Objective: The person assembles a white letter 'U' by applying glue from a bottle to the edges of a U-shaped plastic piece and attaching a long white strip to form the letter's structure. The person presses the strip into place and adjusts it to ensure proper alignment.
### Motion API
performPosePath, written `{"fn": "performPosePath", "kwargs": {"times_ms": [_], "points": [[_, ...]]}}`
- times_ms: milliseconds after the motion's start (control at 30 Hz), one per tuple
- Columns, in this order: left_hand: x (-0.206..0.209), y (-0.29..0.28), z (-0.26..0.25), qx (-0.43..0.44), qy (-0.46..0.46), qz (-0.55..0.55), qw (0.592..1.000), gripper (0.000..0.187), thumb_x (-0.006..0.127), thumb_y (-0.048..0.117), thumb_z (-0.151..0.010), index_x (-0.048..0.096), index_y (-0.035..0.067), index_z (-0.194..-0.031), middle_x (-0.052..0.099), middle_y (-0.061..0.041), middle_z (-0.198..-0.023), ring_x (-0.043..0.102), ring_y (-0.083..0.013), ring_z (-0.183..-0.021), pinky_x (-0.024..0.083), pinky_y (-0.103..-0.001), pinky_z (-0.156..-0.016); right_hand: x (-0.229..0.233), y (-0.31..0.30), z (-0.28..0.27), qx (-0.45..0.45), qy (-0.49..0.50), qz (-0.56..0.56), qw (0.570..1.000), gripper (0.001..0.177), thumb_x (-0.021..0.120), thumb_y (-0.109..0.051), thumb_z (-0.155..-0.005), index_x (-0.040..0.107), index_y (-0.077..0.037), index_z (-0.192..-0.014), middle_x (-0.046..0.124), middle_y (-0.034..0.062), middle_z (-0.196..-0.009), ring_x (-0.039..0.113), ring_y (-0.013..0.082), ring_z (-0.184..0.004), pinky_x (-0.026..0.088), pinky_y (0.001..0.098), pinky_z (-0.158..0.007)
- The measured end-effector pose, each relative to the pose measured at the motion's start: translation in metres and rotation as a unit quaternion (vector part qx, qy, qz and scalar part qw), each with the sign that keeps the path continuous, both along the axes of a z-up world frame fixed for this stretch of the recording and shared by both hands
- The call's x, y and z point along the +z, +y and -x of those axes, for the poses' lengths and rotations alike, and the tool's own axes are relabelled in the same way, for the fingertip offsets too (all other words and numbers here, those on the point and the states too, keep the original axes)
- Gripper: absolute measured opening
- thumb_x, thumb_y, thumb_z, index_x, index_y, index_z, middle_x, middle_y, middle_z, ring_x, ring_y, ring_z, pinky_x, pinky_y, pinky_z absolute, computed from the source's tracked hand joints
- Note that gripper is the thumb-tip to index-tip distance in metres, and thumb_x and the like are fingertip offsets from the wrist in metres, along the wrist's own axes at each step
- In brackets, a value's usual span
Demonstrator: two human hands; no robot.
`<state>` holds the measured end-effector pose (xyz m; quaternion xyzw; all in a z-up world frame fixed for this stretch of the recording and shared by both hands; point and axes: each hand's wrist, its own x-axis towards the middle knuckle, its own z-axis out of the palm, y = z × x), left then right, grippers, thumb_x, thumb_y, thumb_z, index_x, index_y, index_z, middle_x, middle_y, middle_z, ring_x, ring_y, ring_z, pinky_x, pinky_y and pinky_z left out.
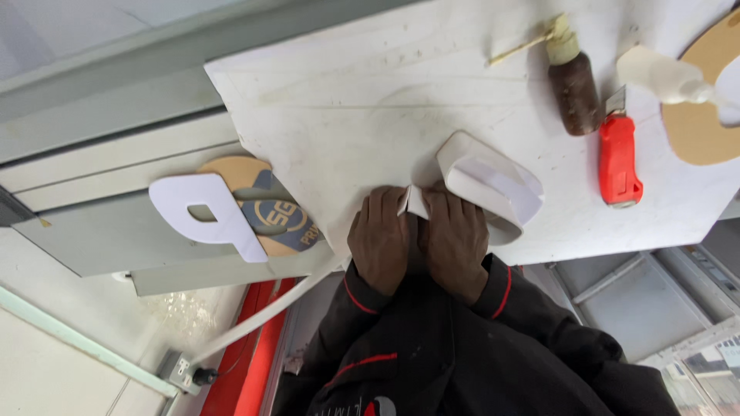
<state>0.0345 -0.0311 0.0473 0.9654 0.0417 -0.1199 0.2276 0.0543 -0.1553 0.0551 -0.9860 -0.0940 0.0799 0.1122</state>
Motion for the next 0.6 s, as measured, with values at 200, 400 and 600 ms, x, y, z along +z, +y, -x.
{"fn": "performPosePath", "kwargs": {"times_ms": [200, 400, 600], "points": [[-0.011, 0.000, 0.007, -0.013, -0.023, -0.001, 1.000, 0.019, 0.063, 0.003, -0.111, 0.071, 0.011, -0.125, 0.069, -0.007, -0.116, 0.075, -0.0270, -0.107, 0.063, -0.040, -0.085, -0.010, -0.007, 0.013, 0.007, -0.005, 0.009, 1.000, 0.008, 0.072, -0.019, -0.109, 0.078, -0.014, -0.110, 0.063, 0.0048, -0.087, 0.073, 0.0294, -0.081, 0.059, 0.0416, -0.068], [-0.003, 0.017, 0.001, -0.122, -0.015, -0.036, 0.992, 0.018, 0.064, 0.003, -0.113, 0.070, 0.007, -0.130, 0.069, -0.010, -0.122, 0.074, -0.0255, -0.114, 0.065, -0.038, -0.089, -0.011, -0.010, 0.016, 0.020, -0.026, 0.025, 0.999, 0.008, 0.071, -0.018, -0.112, 0.077, -0.016, -0.107, 0.064, 0.0040, -0.088, 0.073, 0.0283, -0.080, 0.058, 0.0395, -0.067], [-0.031, 0.033, 0.005, -0.235, -0.031, -0.080, 0.968, 0.025, 0.071, 0.004, -0.105, 0.070, 0.006, -0.130, 0.066, -0.009, -0.120, 0.072, -0.0245, -0.111, 0.065, -0.039, -0.085, -0.016, -0.014, 0.027, 0.031, -0.038, 0.053, 0.997, 0.007, 0.080, -0.021, -0.106, 0.078, -0.017, -0.111, 0.069, 0.0032, -0.093, 0.078, 0.0269, -0.086, 0.061, 0.0377, -0.070]]}}
